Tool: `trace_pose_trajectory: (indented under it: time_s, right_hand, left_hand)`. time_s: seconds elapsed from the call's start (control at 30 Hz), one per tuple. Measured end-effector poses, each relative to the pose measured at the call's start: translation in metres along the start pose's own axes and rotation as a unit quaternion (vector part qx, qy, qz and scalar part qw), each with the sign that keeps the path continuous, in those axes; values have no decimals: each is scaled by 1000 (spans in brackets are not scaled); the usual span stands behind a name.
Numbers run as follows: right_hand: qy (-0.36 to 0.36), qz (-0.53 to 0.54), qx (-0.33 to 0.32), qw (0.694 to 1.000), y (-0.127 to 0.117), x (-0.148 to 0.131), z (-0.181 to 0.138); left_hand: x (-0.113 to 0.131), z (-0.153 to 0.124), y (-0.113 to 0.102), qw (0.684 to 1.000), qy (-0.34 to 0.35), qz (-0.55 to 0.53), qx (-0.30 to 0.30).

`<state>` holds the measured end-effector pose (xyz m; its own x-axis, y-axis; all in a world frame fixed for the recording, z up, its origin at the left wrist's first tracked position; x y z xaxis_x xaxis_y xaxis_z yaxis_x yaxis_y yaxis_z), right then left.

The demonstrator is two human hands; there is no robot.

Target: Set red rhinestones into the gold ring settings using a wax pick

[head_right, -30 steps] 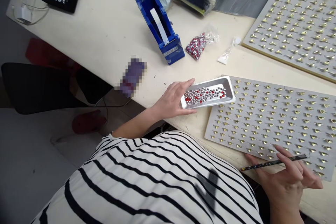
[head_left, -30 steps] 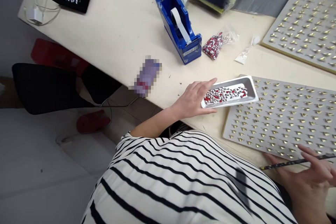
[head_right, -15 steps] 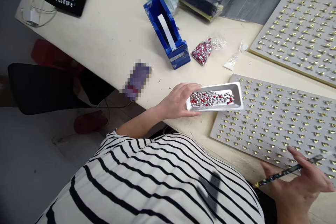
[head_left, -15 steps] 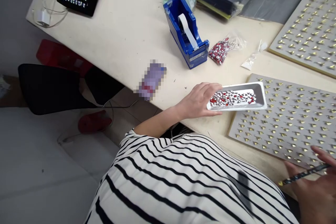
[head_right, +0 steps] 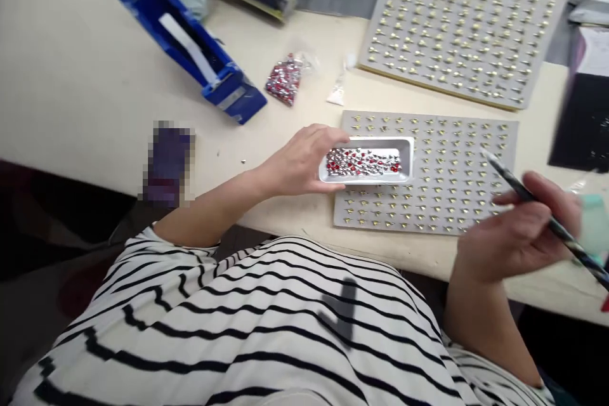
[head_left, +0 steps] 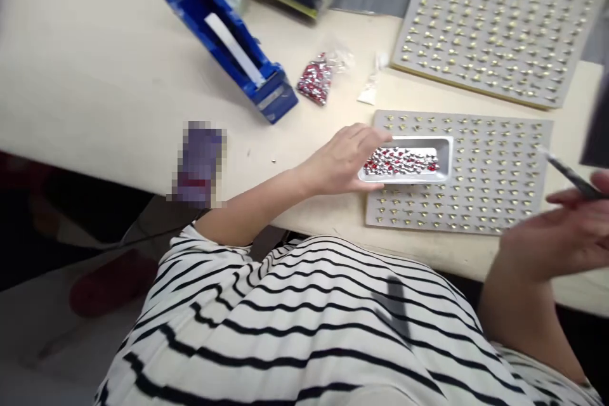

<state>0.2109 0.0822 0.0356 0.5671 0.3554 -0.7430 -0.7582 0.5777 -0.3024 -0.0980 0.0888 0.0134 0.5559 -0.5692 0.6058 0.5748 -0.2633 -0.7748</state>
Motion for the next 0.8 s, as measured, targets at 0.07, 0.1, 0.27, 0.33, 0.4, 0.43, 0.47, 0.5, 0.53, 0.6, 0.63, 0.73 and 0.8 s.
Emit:
trace_pose_trajectory:
  time_s: [0.07,0.1,0.27,0.33,0.4,0.43,0.47,0.5,0.53,0.6,0.63,0.73,0.8]
  right_hand:
    - [-58,89,-37,994,20,-8,4]
    - [-57,108,-54,991,29,-13,5]
    - [-13,182,-146,972,57,-42,-4]
    - [22,176,-212,961,61,-50,-11]
    - [62,157,-285,944,64,-55,-19]
    - [74,143,-311,937,64,-56,-23]
    - [75,125,-324,935,65,-56,-26]
    - [60,105,-324,938,66,-56,-29]
    - [38,87,-316,944,66,-54,-32]
    - [-7,64,-292,954,67,-50,-34]
    - [-25,61,-283,957,67,-48,-35]
    - [-49,63,-278,957,68,-42,-37]
    - [-56,51,-286,955,68,-40,-37]
  left_hand:
    - [1,6,3,1000,20,0,-9]
    - [1,7,4,1000,22,0,-8]
    - [3,6,13,999,28,-14,-16]
    - [3,3,16,999,19,-25,-22]
    - [3,-1,18,999,14,-40,-24]
    - [3,-2,18,999,16,-46,-23]
    - [3,-3,17,998,20,-51,-18]
    - [3,-4,17,998,25,-55,-13]
    - [2,-4,16,998,30,-58,-9]
    - [2,-4,15,997,38,-64,5]
    - [1,-4,14,997,42,-67,14]
    - [-1,-4,14,995,48,-75,41]
    - [-2,-4,15,994,54,-81,47]
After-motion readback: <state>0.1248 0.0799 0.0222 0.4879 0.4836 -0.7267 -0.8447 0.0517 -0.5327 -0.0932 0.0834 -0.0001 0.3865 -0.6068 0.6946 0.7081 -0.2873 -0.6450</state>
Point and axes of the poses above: each hand's wrist, its own z-axis towards the middle knuckle, its own y-axis out of the palm, x = y × z, the point moved 1 cm from there along z, towards the middle knuckle, and after that the axes turned 6 degrees about -x, right-handed, at the moved point
